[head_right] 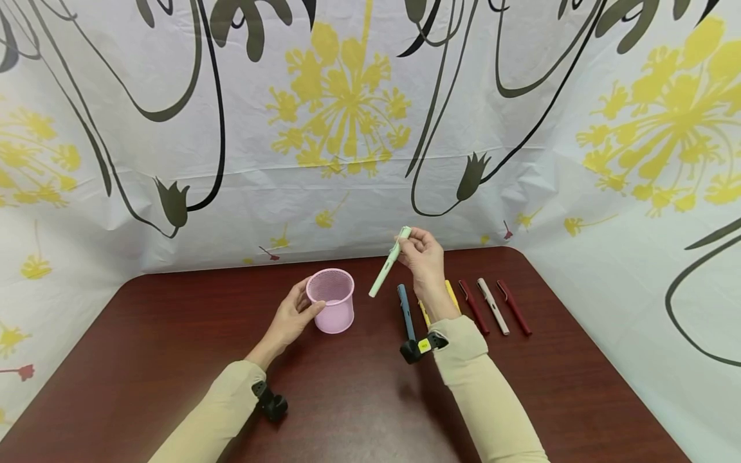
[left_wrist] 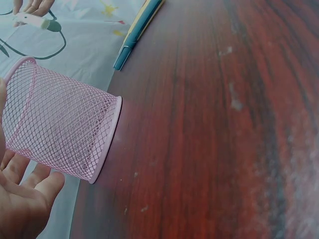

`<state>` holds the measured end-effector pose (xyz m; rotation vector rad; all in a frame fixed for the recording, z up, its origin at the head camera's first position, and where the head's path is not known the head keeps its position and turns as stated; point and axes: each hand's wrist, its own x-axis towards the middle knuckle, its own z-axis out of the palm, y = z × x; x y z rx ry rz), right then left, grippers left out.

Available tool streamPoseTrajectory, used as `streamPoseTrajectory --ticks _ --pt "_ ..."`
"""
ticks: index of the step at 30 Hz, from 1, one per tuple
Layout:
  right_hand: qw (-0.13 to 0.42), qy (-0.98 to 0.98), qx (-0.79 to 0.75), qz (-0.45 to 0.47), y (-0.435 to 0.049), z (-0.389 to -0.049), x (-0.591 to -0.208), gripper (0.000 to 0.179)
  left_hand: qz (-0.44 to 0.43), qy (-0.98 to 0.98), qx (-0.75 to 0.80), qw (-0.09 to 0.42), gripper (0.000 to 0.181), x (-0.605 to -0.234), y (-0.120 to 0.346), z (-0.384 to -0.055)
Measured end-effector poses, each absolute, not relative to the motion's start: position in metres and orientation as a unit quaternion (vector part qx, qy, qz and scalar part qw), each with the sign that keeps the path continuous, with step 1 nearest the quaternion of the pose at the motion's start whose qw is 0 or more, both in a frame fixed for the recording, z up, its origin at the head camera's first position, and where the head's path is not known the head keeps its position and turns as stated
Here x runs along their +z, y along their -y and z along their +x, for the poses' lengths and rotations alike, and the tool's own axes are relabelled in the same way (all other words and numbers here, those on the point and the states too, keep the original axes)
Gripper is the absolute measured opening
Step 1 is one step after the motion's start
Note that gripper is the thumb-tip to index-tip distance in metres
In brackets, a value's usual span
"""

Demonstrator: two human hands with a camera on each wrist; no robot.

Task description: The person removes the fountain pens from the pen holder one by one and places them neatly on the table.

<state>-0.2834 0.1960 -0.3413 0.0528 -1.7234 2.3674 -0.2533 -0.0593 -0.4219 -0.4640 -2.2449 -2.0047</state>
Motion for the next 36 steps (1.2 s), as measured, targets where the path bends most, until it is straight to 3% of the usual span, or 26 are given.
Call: streamPoseTrajectory --ticks 36 --pt "0.143 0.585 0.797 -0.037 -0.274 -0.271 -0.362 0.016 -0.153 0.741 -0.652 0.046 0.062 -0.418 0.060 -0.251"
